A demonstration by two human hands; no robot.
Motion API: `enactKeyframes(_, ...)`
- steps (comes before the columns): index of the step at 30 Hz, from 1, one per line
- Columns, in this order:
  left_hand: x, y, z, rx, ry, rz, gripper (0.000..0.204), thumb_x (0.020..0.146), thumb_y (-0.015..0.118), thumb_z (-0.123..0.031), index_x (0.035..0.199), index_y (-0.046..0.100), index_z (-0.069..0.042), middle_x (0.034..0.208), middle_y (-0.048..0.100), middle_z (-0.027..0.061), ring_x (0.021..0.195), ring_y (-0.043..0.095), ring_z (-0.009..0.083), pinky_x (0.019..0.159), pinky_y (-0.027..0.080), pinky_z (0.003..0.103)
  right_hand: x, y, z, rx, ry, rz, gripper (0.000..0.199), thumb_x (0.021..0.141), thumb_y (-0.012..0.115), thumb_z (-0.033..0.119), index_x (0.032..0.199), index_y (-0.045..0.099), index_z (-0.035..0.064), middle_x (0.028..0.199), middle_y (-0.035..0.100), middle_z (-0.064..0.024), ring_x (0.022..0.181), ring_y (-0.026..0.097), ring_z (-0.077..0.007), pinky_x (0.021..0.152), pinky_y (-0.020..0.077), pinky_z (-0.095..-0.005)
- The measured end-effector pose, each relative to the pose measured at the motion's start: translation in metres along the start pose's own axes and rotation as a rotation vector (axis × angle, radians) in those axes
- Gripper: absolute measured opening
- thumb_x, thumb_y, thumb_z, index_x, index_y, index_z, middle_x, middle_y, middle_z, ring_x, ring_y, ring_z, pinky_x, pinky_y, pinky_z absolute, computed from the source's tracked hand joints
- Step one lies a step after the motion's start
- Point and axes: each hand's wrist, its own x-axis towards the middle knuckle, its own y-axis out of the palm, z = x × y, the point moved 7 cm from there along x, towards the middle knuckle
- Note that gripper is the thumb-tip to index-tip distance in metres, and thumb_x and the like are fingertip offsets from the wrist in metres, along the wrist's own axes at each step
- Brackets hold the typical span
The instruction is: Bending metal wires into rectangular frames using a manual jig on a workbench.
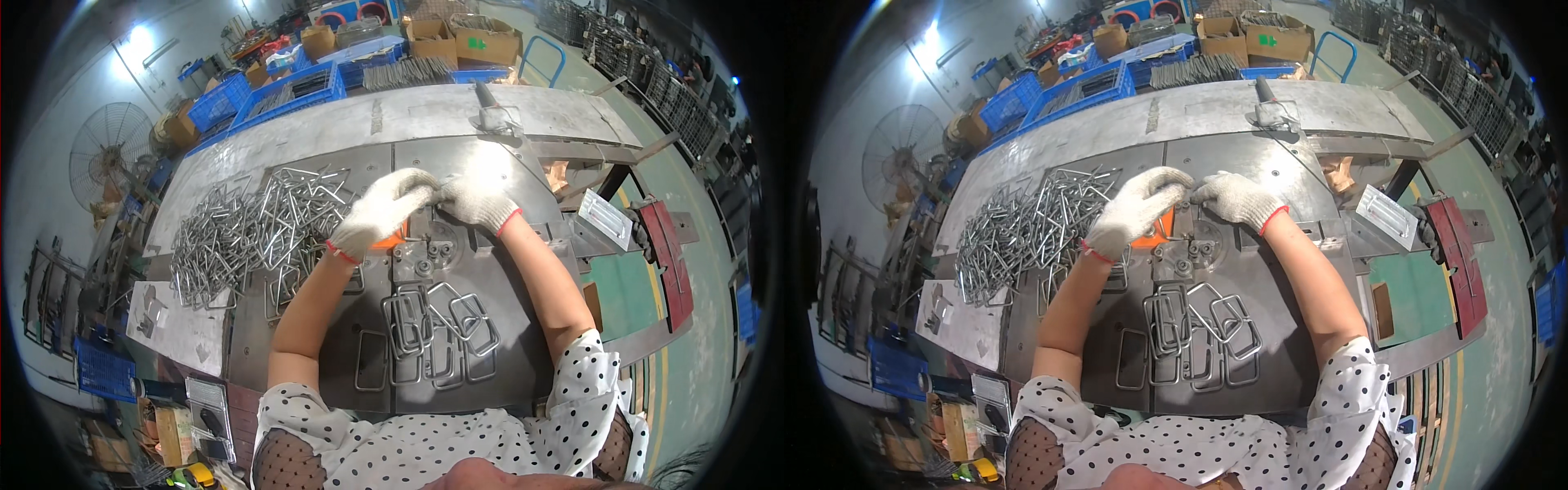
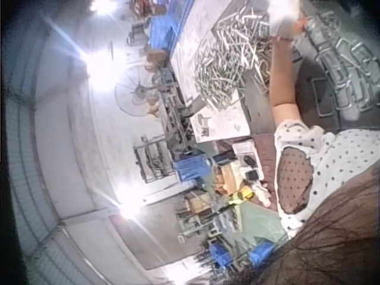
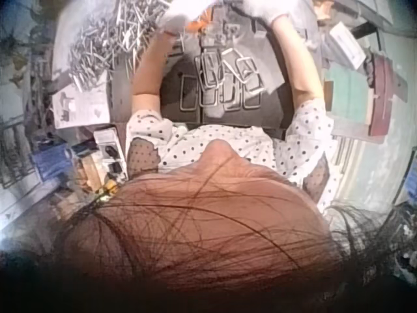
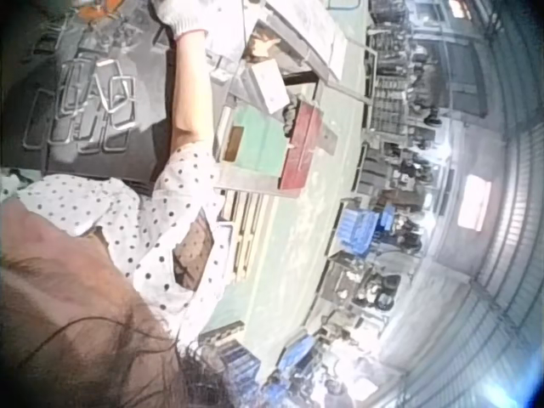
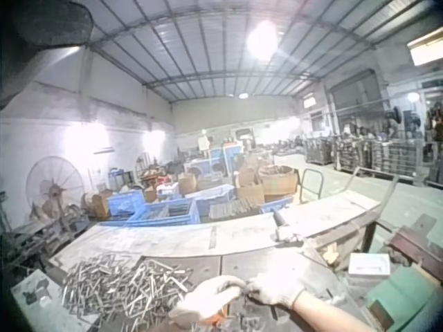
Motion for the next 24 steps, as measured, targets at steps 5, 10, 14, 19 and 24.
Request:
enactKeyframes(5,-0.008,0.016,0.000,-0.177,-0.006,-0.065,0.024,0.106,0.055,-0.013,0.124,0.064,0.002,0.119,0.070,0.0102,0.110,0.063,0.0156,0.099,0.050,0.030,-0.001,-0.007,0.004,-0.048,0.116,0.057,0.030,0.092,0.063,0.021,0.118,0.077,0.0223,0.116,0.069,-0.0113,0.113,0.062,-0.0359,0.102,0.0497,-0.0452)
enactKeyframes(10,-0.008,0.030,0.040,-0.319,-0.055,-0.099,0.022,0.105,0.054,-0.009,0.123,0.063,0.001,0.114,0.068,0.0079,0.102,0.060,0.0097,0.089,0.050,0.024,-0.002,-0.001,-0.006,0.009,0.055,-0.015,0.029,0.091,0.064,0.022,0.117,0.078,0.0245,0.120,0.069,-0.0105,0.115,0.062,-0.0352,0.103,0.0499,-0.0440)
enactKeyframes(14,-0.012,0.011,0.037,-0.142,-0.076,-0.096,0.022,0.104,0.056,-0.011,0.121,0.065,-0.001,0.098,0.064,0.0006,0.080,0.054,0.0047,0.071,0.045,0.021,-0.002,0.003,-0.010,0.028,0.030,-0.031,0.028,0.091,0.065,0.022,0.115,0.079,0.0235,0.124,0.069,-0.0095,0.117,0.062,-0.0351,0.104,0.0499,-0.0435)
enactKeyframes(19,-0.020,0.013,0.024,-0.112,-0.156,-0.092,0.021,0.104,0.056,-0.011,0.119,0.066,-0.002,0.092,0.062,-0.0022,0.068,0.049,0.0019,0.060,0.042,0.020,-0.002,0.002,-0.010,0.004,0.015,-0.019,0.029,0.090,0.065,0.022,0.115,0.079,0.0232,0.124,0.070,-0.0087,0.117,0.062,-0.0353,0.104,0.0498,-0.0432)
enactKeyframes(24,-0.017,0.015,0.034,-0.081,-0.075,-0.096,0.021,0.104,0.056,-0.010,0.120,0.066,-0.001,0.098,0.066,0.0002,0.078,0.055,0.0044,0.070,0.047,0.021,-0.002,0.002,-0.010,0.003,0.015,-0.010,0.028,0.091,0.065,0.022,0.115,0.079,0.0226,0.127,0.069,-0.0087,0.118,0.062,-0.0357,0.105,0.0495,-0.0430)
